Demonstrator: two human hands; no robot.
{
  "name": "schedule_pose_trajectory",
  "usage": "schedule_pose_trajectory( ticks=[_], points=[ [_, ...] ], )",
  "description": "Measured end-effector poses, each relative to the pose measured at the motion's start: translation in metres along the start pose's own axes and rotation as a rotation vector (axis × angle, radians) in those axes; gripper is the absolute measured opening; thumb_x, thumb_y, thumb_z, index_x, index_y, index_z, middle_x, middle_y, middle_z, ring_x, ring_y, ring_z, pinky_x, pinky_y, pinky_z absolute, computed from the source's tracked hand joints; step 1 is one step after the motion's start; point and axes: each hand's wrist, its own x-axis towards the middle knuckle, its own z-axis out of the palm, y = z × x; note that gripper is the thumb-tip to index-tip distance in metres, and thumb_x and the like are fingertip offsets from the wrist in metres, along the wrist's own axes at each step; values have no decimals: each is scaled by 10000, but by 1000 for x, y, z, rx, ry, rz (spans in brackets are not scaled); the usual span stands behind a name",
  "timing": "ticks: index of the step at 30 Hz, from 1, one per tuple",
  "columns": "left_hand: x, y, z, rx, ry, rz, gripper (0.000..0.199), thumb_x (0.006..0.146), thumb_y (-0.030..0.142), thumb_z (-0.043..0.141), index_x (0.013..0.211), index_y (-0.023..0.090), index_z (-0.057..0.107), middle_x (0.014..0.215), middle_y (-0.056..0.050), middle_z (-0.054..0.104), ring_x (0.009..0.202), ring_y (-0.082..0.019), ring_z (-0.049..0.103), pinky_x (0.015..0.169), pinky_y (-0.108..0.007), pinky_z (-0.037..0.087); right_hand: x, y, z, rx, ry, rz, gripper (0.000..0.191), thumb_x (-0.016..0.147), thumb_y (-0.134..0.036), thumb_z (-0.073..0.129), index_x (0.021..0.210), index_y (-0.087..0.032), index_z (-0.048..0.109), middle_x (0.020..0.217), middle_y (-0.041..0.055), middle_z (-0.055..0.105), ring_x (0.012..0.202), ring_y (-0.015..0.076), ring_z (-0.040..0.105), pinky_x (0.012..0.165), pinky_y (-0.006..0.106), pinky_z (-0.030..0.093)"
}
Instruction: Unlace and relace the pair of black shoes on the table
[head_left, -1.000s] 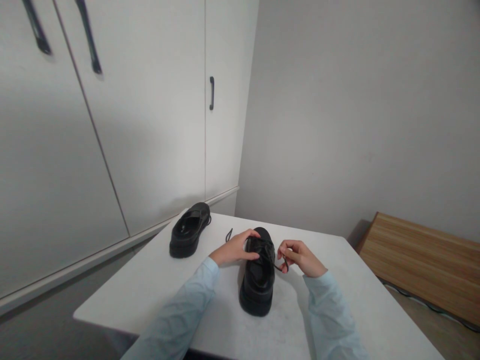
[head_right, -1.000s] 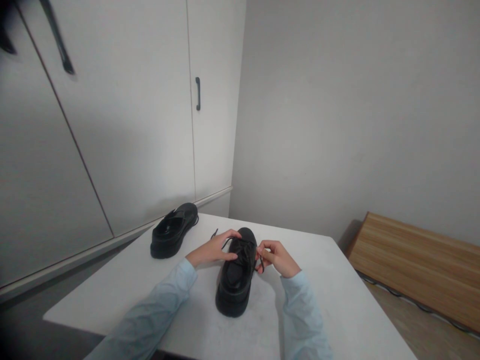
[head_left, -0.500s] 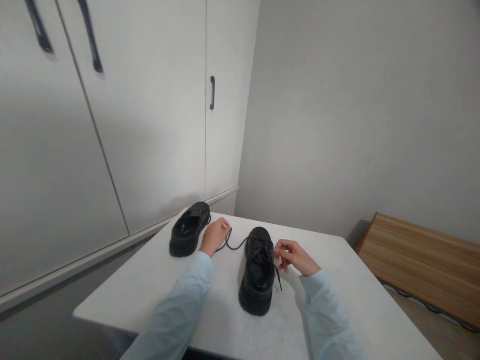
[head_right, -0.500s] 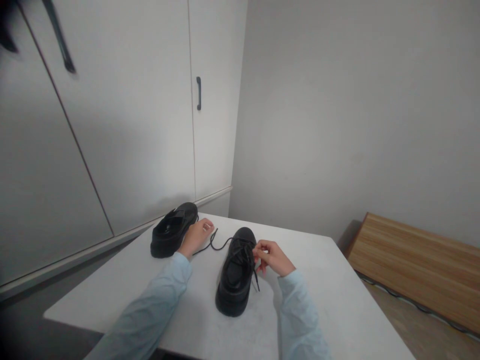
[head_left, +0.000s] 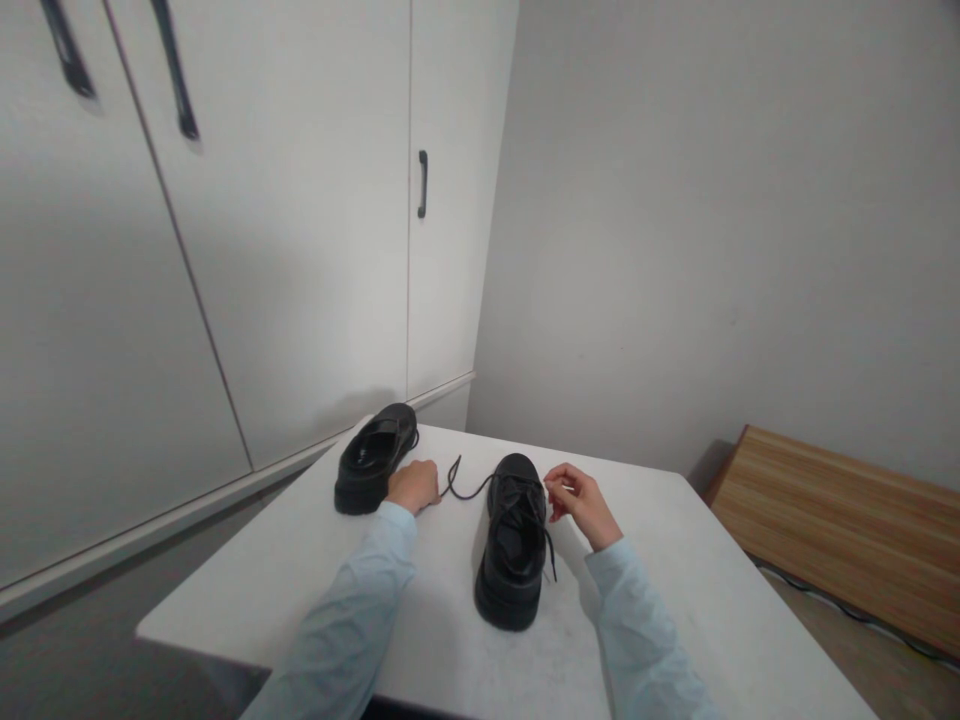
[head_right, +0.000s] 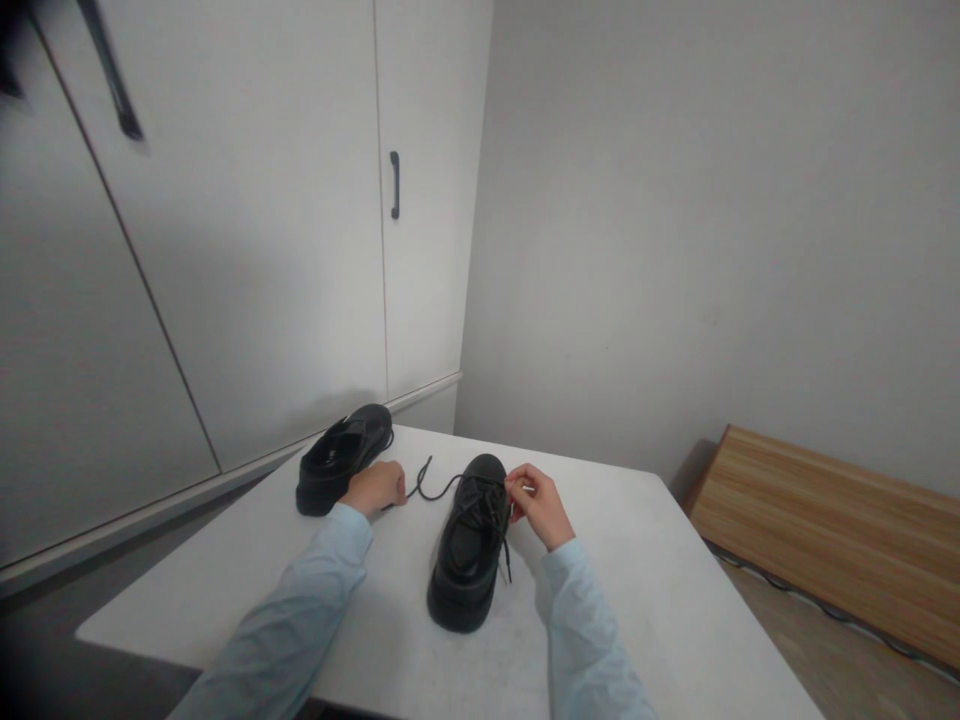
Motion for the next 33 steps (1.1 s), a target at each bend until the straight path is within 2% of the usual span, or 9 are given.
schedule_pose_trajectory(
  ticks=[4, 7, 12, 16, 19, 22, 27, 30, 33],
  points=[
    [-3, 4, -2, 6, 83, 17, 182, 782, 231, 522, 905, 156, 633, 985, -172, 664, 911, -290, 635, 699, -336, 461, 1, 2, -2, 6, 47, -32, 201, 705, -351, 631, 745, -175, 543, 542, -65, 519, 406, 79, 485, 391, 237, 478],
    [-4, 11, -4, -50, 229, 58, 229, 880, 271, 403, 968, 178, 593, 921, -138, 672, 876, -258, 640, 702, -319, 447, 2, 3, -3, 22, 83, -55, 185, 704, -331, 633, 756, -175, 548, 552, -62, 520, 417, 81, 485, 393, 239, 484],
    [-2, 28, -2, -320, 534, 238, 144, 879, 270, 459, 895, 198, 583, 851, -61, 676, 802, -182, 634, 681, -249, 432, 2, 3, -5, 70, 164, -89, 187, 699, -317, 641, 799, -184, 556, 549, -66, 510, 438, 84, 474, 400, 242, 494],
    [-3, 43, 3, -552, 649, 424, 108, 852, 266, 516, 843, 196, 598, 812, -27, 669, 759, -151, 619, 685, -236, 448, 1, 2, -4, 69, 193, -129, 191, 716, -333, 640, 827, -190, 579, 560, -61, 515, 442, 88, 482, 427, 251, 497],
    [-7, 53, 4, -701, 653, 535, 93, 830, 262, 556, 831, 194, 619, 817, -15, 676, 745, -136, 618, 656, -222, 461, 1, 1, -2, 10, 206, -169, 202, 744, -350, 627, 869, -192, 618, 655, -19, 578, 538, 120, 553, 524, 286, 529],
    [-12, 61, 6, -783, 622, 600, 94, 827, 225, 558, 840, 194, 646, 849, -11, 693, 762, -130, 625, 666, -218, 474, 0, -2, 1, -106, 185, -243, 243, 778, -369, 605, 946, -201, 654, 912, 65, 661, 831, 198, 621, 723, 350, 534],
    [-22, 70, 8, -842, 481, 762, 148, 831, 195, 552, 928, 198, 663, 931, -24, 698, 838, -137, 641, 750, -236, 497, -4, -7, 12, -256, 59, -347, 314, 831, -365, 555, 1105, -239, 639, 1194, 77, 618, 1168, 245, 506, 1007, 442, 375],
    [-28, 74, 8, -843, 405, 829, 160, 818, 207, 575, 952, 191, 660, 949, -37, 694, 852, -145, 645, 801, -254, 499, -6, -7, 21, -293, 0, -366, 306, 836, -353, 556, 1115, -258, 642, 1211, 56, 614, 1229, 233, 455, 1067, 442, 298],
    [-32, 78, 9, -812, 395, 844, 128, 807, 220, 590, 899, 192, 673, 914, -40, 696, 867, -159, 637, 824, -275, 492, -8, -6, 28, -309, 64, -373, 241, 788, -360, 619, 990, -254, 698, 1052, 67, 674, 1074, 240, 560, 971, 415, 403]
  ],
)
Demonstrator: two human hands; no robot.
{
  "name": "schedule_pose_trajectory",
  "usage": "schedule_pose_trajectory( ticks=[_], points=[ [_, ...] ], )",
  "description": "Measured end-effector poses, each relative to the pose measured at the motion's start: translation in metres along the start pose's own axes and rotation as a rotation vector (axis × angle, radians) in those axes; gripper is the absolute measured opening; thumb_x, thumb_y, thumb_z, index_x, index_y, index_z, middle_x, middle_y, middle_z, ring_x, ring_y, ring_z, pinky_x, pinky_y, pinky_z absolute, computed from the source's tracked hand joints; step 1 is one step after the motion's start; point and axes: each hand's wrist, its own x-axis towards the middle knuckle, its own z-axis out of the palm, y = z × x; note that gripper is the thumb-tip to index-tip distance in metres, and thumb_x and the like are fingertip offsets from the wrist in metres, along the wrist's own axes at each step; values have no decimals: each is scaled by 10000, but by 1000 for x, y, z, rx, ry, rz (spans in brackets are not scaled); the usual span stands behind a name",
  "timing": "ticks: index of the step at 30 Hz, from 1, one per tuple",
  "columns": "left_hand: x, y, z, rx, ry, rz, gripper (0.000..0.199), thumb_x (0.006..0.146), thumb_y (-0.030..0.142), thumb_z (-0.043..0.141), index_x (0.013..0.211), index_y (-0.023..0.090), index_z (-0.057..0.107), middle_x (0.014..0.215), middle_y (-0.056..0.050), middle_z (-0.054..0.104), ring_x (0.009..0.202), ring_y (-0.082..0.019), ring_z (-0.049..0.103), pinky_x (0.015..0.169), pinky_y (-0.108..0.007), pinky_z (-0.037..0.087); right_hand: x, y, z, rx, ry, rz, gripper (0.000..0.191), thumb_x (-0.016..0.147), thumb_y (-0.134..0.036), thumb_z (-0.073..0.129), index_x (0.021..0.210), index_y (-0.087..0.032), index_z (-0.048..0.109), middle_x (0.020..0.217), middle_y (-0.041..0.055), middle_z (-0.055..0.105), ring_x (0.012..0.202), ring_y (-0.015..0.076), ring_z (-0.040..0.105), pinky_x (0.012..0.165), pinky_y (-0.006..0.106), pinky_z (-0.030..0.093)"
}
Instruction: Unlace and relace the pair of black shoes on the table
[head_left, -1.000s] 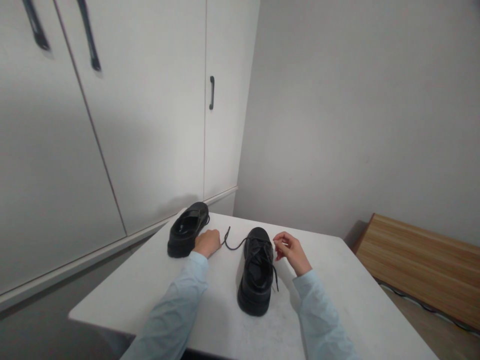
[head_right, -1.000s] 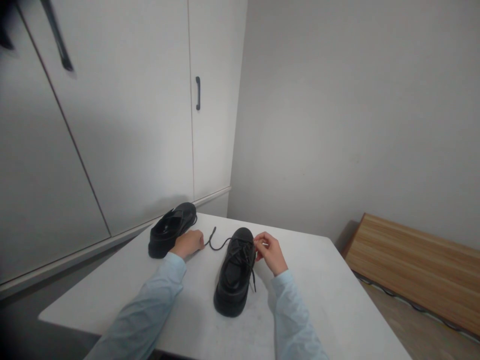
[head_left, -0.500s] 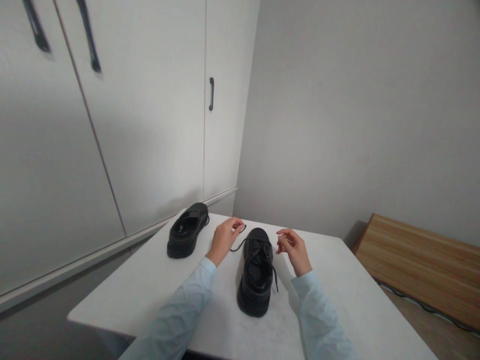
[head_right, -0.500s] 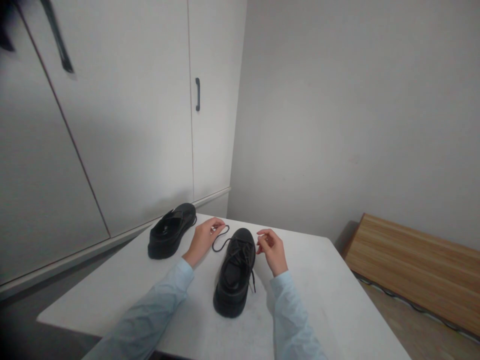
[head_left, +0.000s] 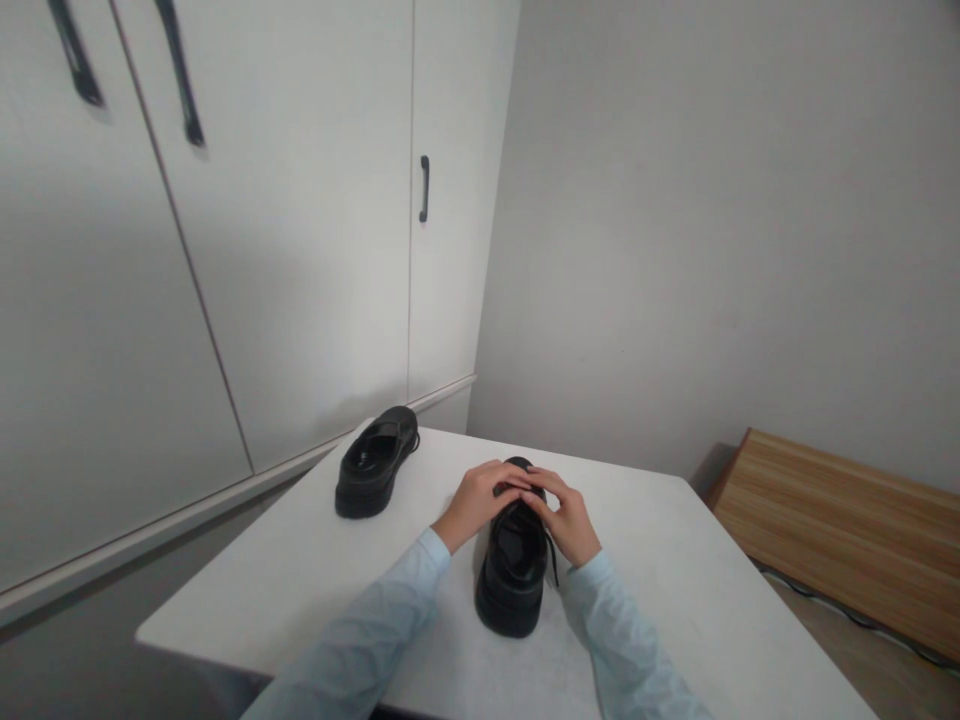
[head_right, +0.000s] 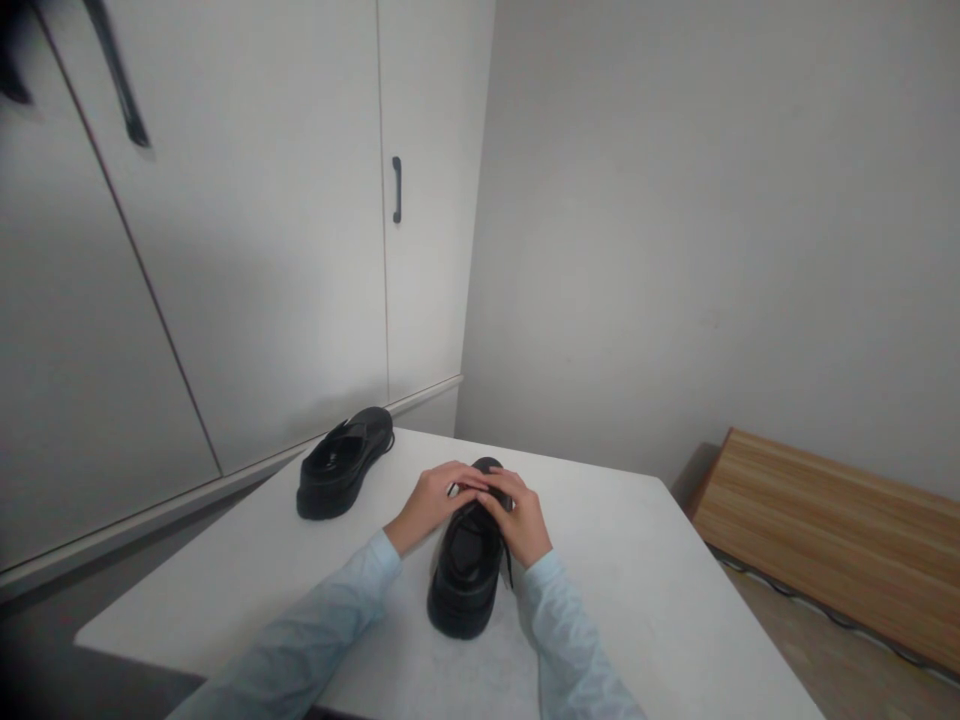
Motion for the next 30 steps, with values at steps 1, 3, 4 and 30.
schedule_pose_trajectory(
  ticks=[1, 3, 4, 30],
  points=[
    [0, 1, 1, 7, 3, -1, 123, 803, 224, 593, 890, 192, 674, 904, -41, 695, 855, -160, 636, 811, -276, 494, 0, 0, 1, -13, 31, 6, 221, 768, -366, 642, 943, -250, 711, 973, 68, 684, 980, 236, 594, 909, 399, 443],
    [-1, 1, 1, 21, 16, -17, 124, 792, 232, 603, 888, 190, 668, 885, -40, 688, 798, -149, 632, 758, -261, 500, -1, 0, 2, -39, 85, 22, 197, 748, -380, 659, 873, -243, 725, 833, 61, 673, 820, 218, 611, 789, 363, 480],
    [-1, 1, 2, 32, 22, -32, 123, 784, 234, 610, 885, 188, 662, 869, -36, 684, 767, -140, 627, 724, -247, 498, -1, 1, 2, -53, 103, 28, 192, 746, -386, 660, 851, -241, 730, 782, 56, 661, 775, 212, 605, 748, 349, 481],
    [-1, -10, 6, 193, -43, 27, 163, 852, 259, 530, 883, 219, 684, 964, -55, 625, 960, -187, 535, 876, -328, 434, 12, 22, -68, 266, 939, -69, 286, 744, -383, 646, 908, -174, 543, 981, 95, 666, 938, 219, 645, 815, 427, 516]
  ],
)
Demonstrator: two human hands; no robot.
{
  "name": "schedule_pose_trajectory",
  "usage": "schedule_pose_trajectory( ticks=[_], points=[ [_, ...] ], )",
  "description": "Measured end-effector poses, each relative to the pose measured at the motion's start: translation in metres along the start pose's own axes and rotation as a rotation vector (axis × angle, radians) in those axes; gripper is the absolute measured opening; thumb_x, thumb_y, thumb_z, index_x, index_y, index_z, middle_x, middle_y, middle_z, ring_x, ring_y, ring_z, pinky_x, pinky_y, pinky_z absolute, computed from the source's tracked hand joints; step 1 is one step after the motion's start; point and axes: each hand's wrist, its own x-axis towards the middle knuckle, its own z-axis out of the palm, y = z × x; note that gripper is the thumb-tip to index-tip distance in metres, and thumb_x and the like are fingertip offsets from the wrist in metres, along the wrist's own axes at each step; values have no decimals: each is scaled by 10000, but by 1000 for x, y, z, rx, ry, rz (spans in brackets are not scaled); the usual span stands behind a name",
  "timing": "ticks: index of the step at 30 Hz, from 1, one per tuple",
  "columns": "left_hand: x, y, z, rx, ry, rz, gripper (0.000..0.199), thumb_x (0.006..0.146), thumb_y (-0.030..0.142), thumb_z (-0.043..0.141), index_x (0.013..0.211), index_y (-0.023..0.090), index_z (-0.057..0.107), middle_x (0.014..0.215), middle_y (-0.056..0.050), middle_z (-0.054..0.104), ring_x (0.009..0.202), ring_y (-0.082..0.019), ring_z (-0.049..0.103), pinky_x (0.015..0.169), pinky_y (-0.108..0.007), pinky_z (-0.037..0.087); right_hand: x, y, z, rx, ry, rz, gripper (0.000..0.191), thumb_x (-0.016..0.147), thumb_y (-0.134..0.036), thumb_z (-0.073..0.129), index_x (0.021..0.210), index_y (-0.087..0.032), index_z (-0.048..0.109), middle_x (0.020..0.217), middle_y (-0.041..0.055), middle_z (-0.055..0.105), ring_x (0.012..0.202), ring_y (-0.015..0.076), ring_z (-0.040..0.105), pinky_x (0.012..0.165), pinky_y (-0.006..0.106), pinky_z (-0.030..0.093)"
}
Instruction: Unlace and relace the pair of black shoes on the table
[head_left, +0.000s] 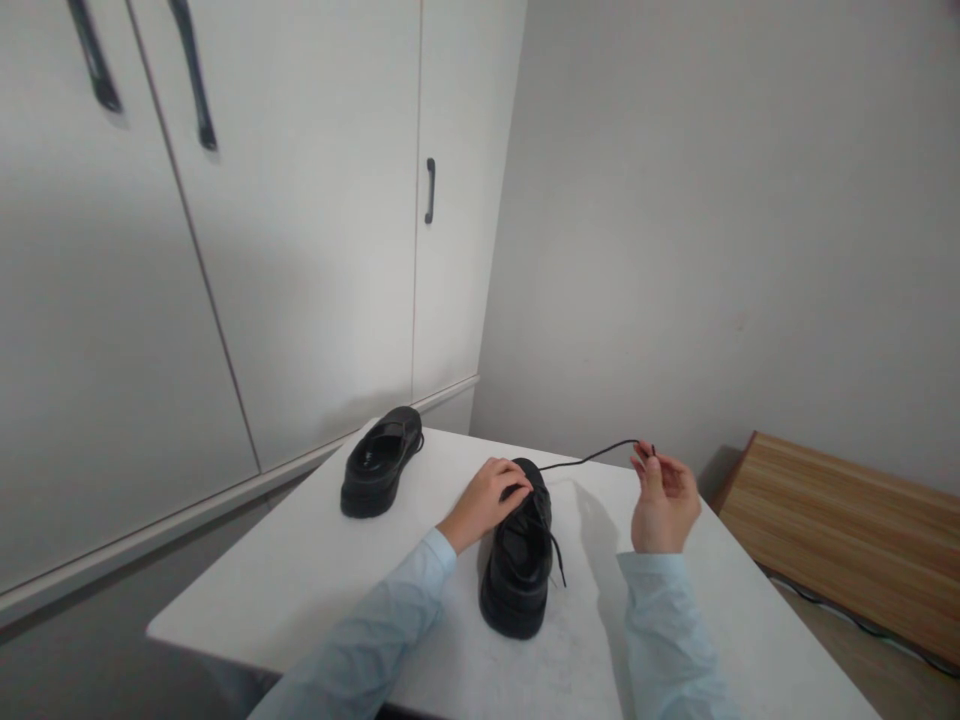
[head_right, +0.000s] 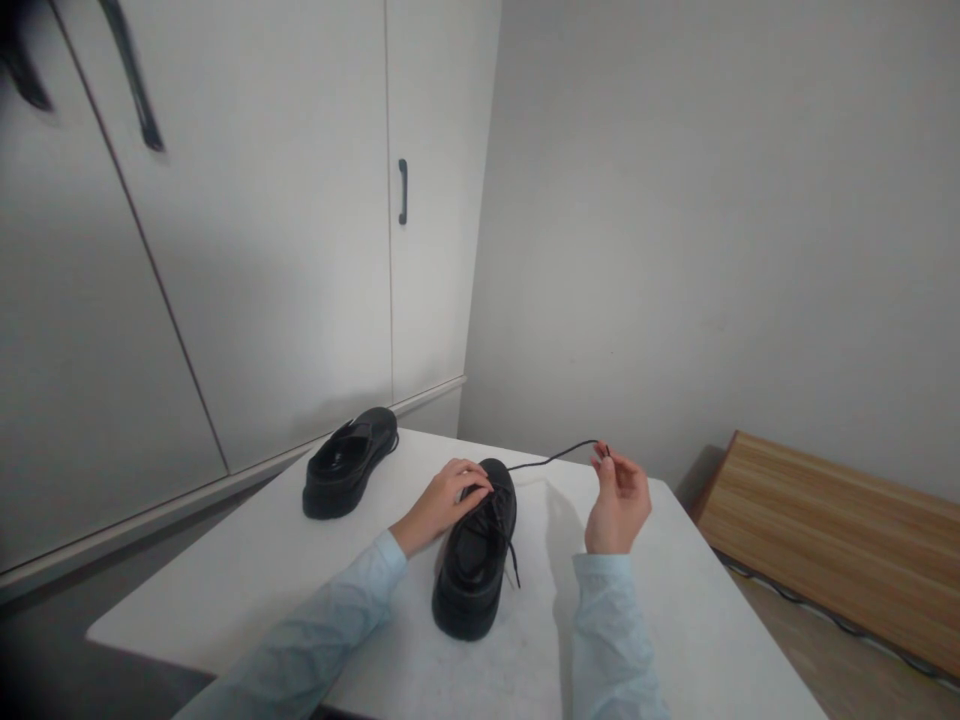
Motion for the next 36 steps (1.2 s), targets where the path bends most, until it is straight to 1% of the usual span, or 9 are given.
schedule_pose_trajectory(
  ticks=[5, 7, 9, 12, 14, 16, 19, 25, 36],
  points=[
    [-1, -2, 1, 29, 6, 24, 178, 858, 273, 527, 879, 211, 692, 983, -67, 618, 976, -191, 522, 886, -341, 437, 7, 2, -11, -256, 157, -72, 297, 755, -426, 611, 900, -167, 591, 794, 48, 645, 728, 177, 614, 644, 317, 503],
    [-1, -3, 3, 37, 7, 29, 178, 856, 274, 529, 872, 209, 694, 985, -69, 620, 977, -191, 520, 891, -345, 438, 8, 4, -14, -405, 109, -97, 305, 761, -438, 596, 880, -158, 621, 753, 48, 636, 689, 173, 585, 632, 306, 473],
    [-1, -5, 4, 42, 8, 31, 172, 852, 266, 534, 868, 211, 696, 983, -68, 623, 981, -192, 520, 894, -350, 439, 6, 5, -13, -541, -66, -109, 322, 767, -458, 577, 846, -153, 647, 748, 61, 640, 683, 181, 564, 648, 316, 455],
    [-1, -7, 6, 45, 9, 34, 169, 848, 259, 537, 872, 213, 698, 984, -68, 626, 982, -193, 521, 893, -354, 441, -1, 6, -8, -671, -448, -147, 320, 790, -463, 542, 782, -172, 674, 755, 74, 651, 712, 203, 550, 674, 333, 433],
    [-1, -8, 7, 46, 7, 36, 173, 849, 260, 535, 874, 211, 698, 987, -68, 627, 981, -192, 521, 893, -354, 442, -7, 7, -4, -736, -664, -201, 297, 814, -439, 525, 763, -194, 685, 739, 68, 647, 717, 210, 539, 682, 334, 416],
    [-1, -8, 7, 49, 7, 37, 174, 849, 257, 535, 869, 209, 701, 984, -68, 628, 978, -192, 520, 893, -354, 441, -13, 9, 0, -795, -818, -253, 266, 832, -402, 517, 756, -216, 693, 727, 61, 637, 721, 213, 531, 686, 332, 400],
    [-1, -7, 7, 56, 5, 38, 178, 851, 254, 531, 864, 209, 703, 982, -65, 629, 976, -194, 516, 892, -349, 440, -20, 9, 4, -857, -954, -298, 227, 846, -344, 521, 750, -238, 697, 726, 55, 624, 743, 217, 529, 682, 323, 389],
    [-1, -7, 7, 63, 2, 41, 187, 857, 256, 522, 869, 207, 702, 976, -62, 627, 974, -192, 509, 895, -349, 435, -23, 7, 6, -911, -1055, -308, 174, 845, -276, 543, 779, -237, 699, 745, 51, 611, 766, 216, 520, 684, 313, 384],
    [0, -5, 8, 71, -4, 36, 181, 851, 241, 526, 866, 200, 702, 974, -68, 628, 972, -193, 515, 895, -350, 435, -33, 5, 13, -882, -1093, -302, 128, 813, -224, 578, 768, -219, 698, 743, 49, 629, 776, 213, 548, 688, 306, 408]
  ],
)
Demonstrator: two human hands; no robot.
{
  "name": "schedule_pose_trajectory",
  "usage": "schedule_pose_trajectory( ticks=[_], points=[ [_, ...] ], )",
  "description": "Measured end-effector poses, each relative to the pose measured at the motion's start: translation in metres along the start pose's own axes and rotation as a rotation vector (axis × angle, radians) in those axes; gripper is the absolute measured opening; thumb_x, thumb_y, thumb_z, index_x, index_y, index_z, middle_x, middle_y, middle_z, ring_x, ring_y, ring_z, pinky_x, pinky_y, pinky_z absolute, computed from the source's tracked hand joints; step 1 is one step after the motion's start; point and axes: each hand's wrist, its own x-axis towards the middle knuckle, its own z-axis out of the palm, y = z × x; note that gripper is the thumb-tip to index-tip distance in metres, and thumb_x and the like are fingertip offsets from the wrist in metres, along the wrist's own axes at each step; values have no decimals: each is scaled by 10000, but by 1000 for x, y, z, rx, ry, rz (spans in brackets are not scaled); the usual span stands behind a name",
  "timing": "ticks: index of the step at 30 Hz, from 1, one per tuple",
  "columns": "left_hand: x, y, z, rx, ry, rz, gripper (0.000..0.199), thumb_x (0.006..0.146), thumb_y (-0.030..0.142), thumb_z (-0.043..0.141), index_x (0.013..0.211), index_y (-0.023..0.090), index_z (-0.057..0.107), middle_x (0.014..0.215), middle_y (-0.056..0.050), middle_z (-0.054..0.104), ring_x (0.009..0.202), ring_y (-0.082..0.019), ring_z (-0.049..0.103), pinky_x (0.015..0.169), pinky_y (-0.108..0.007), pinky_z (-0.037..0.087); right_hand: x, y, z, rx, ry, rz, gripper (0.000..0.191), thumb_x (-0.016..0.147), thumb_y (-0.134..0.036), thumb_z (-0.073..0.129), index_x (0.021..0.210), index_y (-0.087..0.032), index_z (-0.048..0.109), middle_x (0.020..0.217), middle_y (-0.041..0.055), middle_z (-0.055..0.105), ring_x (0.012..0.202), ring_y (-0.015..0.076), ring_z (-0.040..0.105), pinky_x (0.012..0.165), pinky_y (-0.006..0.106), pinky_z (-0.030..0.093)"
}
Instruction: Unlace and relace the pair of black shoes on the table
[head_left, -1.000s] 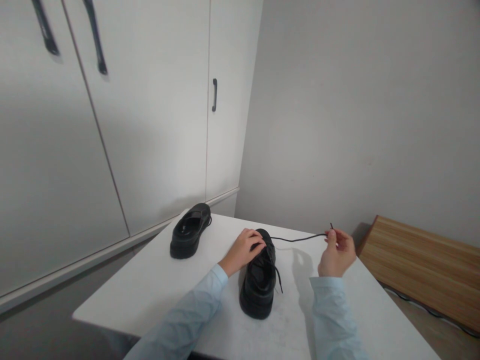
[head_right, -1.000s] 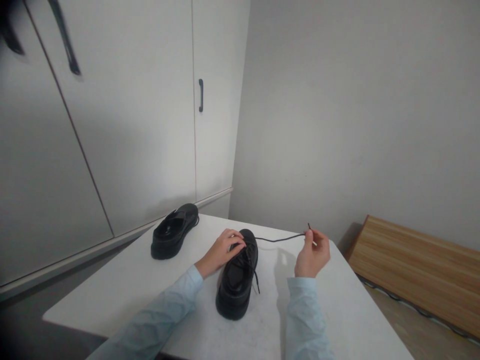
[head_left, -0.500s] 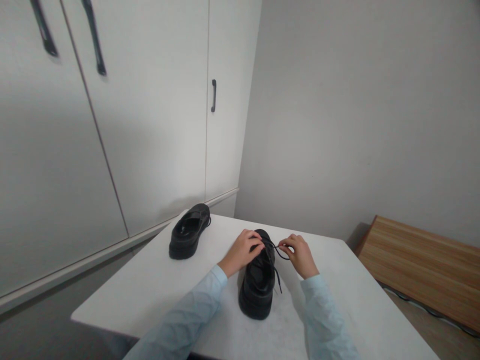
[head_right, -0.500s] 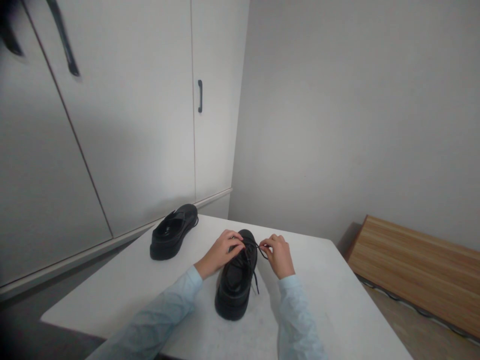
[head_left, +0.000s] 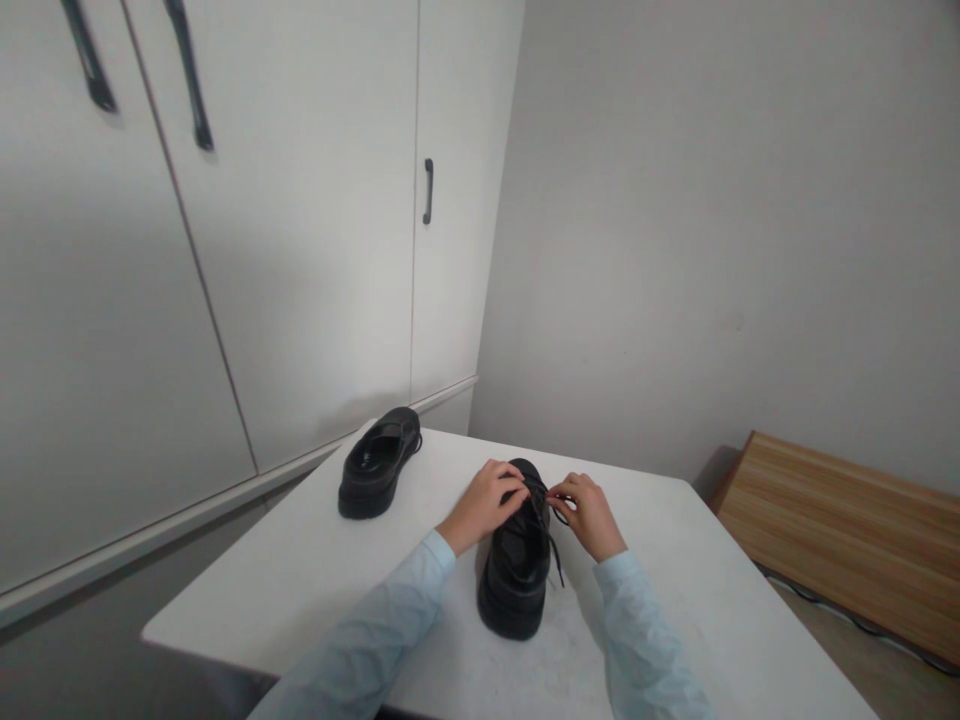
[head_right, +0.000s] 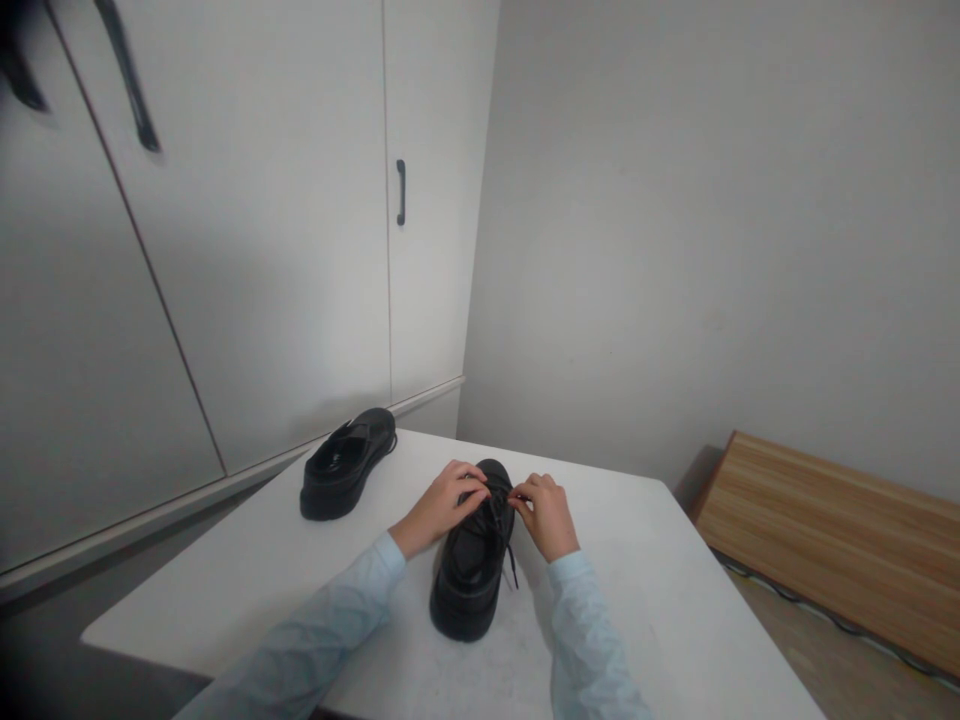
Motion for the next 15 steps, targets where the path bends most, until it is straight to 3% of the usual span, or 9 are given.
schedule_pose_trajectory(
  ticks=[7, 15],
  points=[
    [0, -3, 1, 21, -15, 13, 185, 852, 249, 525, 865, 194, 702, 971, -69, 632, 962, -197, 518, 885, -359, 436, 1, -1, 1, 174, -26, 43, 170, 777, -149, 532, 791, -177, 699, 712, 40, 645, 648, 166, 569, 629, 271, 433],
    [1, -3, -1, 24, -36, 25, 198, 859, 247, 509, 857, 193, 700, 951, -63, 638, 947, -190, 522, 883, -345, 431, 1, 3, 5, 325, -29, 156, 125, 755, -205, 536, 763, -174, 657, 700, 39, 679, 652, 175, 606, 625, 275, 454]
  ],
)
